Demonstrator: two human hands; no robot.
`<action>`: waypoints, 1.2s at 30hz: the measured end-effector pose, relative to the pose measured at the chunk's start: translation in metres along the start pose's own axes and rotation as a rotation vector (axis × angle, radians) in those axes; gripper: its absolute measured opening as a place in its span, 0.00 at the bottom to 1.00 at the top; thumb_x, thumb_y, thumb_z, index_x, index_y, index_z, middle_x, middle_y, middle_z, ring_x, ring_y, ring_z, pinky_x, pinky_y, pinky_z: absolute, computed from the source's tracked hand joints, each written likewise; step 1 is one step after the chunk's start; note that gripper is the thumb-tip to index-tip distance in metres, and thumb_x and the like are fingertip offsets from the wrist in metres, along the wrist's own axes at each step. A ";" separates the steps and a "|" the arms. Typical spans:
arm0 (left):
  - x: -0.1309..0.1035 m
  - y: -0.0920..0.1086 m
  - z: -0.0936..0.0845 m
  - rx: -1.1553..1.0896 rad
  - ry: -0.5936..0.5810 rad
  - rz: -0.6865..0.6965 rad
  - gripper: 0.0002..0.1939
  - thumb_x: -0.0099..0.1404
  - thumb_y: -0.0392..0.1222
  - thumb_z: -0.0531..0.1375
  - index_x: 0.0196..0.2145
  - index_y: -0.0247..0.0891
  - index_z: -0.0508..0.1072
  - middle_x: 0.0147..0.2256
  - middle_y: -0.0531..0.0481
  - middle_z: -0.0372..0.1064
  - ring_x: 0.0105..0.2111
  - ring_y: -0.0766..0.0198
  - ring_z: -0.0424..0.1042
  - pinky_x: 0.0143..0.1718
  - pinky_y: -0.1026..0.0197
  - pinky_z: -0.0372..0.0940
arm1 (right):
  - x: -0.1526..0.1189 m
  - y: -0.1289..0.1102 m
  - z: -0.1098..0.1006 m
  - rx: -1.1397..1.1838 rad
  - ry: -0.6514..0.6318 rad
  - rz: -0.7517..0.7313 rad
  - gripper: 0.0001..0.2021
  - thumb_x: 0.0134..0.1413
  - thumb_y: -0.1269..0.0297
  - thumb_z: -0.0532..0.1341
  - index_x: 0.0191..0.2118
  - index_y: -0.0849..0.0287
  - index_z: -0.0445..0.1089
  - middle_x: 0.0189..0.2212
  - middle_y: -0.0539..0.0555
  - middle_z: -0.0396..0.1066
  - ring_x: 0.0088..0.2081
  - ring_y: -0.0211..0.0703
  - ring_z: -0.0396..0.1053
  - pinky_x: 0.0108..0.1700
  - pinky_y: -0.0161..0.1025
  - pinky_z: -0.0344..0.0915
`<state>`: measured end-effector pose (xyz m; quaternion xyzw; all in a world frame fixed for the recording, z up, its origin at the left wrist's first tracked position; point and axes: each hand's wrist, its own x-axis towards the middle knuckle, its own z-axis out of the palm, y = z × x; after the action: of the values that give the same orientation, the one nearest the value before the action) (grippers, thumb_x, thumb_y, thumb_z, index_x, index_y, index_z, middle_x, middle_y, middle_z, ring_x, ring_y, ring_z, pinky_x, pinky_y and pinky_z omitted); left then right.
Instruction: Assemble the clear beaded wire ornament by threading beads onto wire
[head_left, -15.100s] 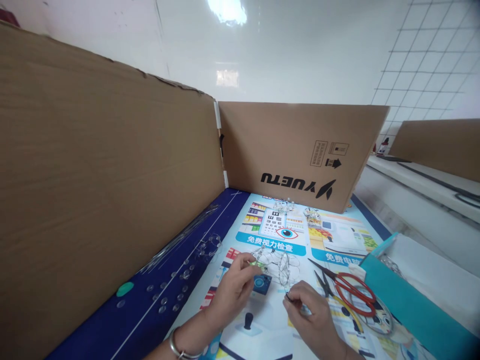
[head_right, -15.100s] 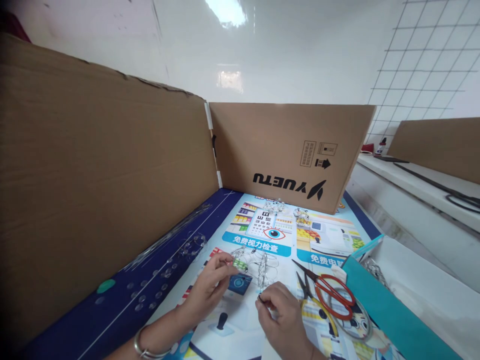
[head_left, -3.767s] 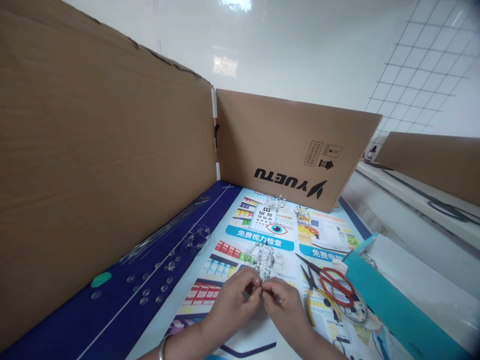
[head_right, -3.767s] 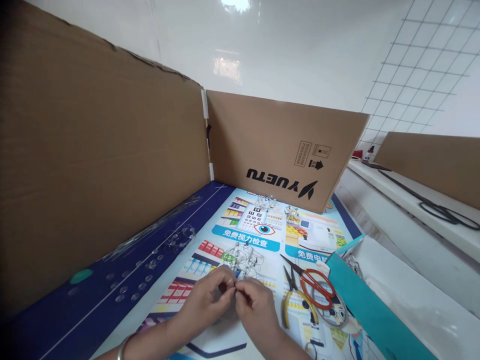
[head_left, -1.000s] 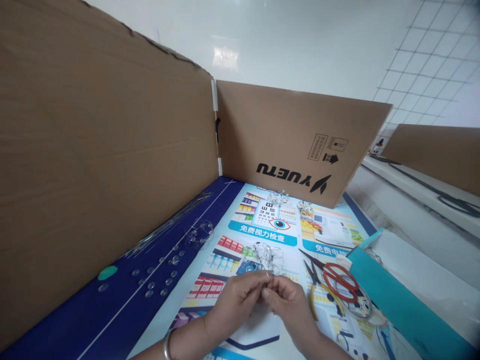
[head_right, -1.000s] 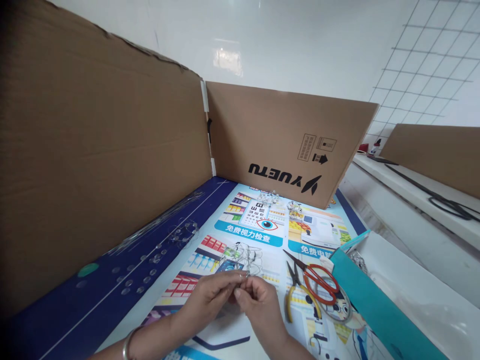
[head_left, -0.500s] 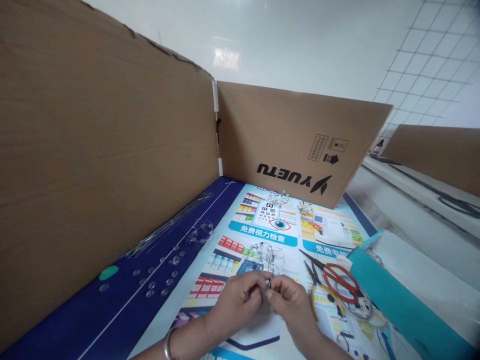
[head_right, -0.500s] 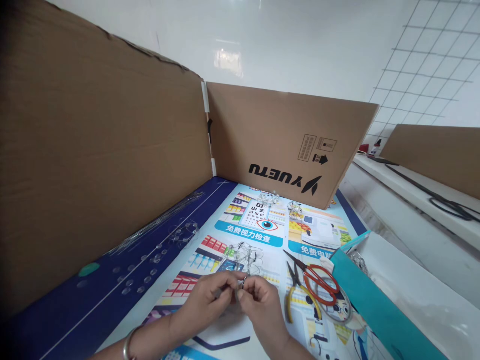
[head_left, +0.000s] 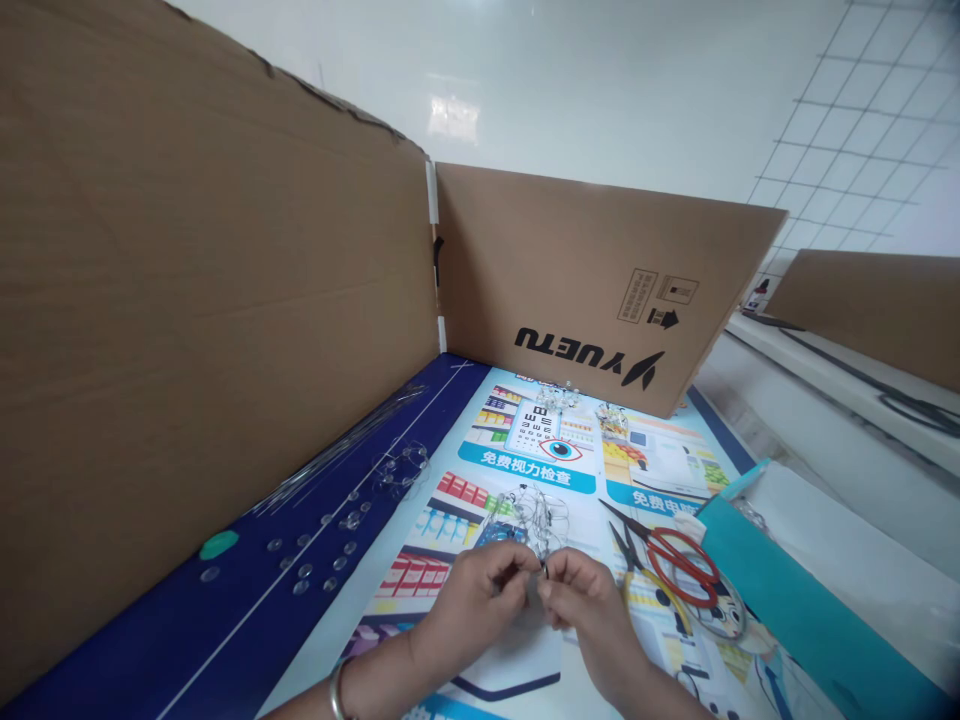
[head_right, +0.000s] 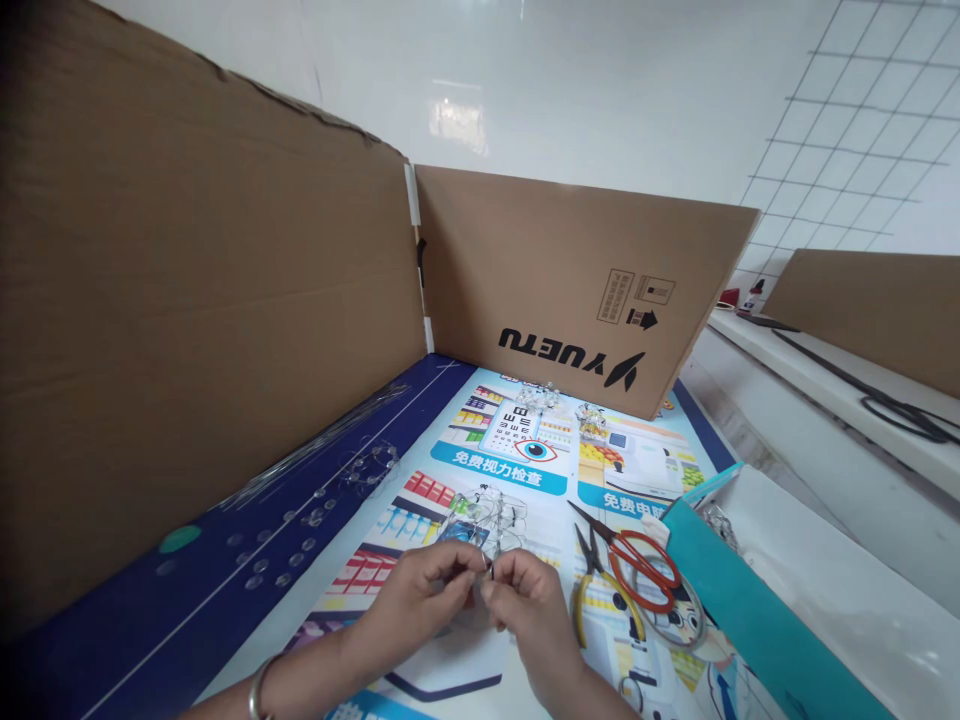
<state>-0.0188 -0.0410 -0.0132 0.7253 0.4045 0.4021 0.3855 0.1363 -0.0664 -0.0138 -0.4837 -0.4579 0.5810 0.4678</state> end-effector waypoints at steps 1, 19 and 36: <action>0.000 0.000 0.000 -0.002 -0.007 -0.021 0.12 0.55 0.28 0.52 0.30 0.38 0.74 0.23 0.53 0.70 0.25 0.67 0.68 0.28 0.67 0.62 | 0.000 0.001 0.000 -0.001 -0.002 -0.004 0.07 0.44 0.65 0.61 0.24 0.60 0.63 0.15 0.44 0.59 0.19 0.31 0.54 0.23 0.30 0.51; 0.000 -0.003 0.004 -0.192 -0.021 -0.140 0.05 0.57 0.31 0.53 0.31 0.38 0.62 0.24 0.56 0.66 0.23 0.69 0.65 0.25 0.67 0.60 | 0.001 0.001 0.001 -0.082 -0.077 -0.023 0.06 0.41 0.67 0.59 0.22 0.59 0.60 0.14 0.42 0.56 0.18 0.30 0.52 0.21 0.30 0.48; 0.000 0.008 0.003 0.031 0.099 -0.045 0.07 0.53 0.28 0.51 0.28 0.38 0.62 0.23 0.56 0.59 0.22 0.69 0.60 0.24 0.67 0.56 | 0.003 0.004 -0.003 -0.009 -0.119 -0.019 0.12 0.46 0.59 0.64 0.27 0.62 0.64 0.17 0.44 0.59 0.18 0.30 0.54 0.22 0.29 0.48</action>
<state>-0.0139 -0.0449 -0.0072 0.7011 0.4455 0.4222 0.3629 0.1387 -0.0640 -0.0184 -0.4459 -0.4922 0.6023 0.4429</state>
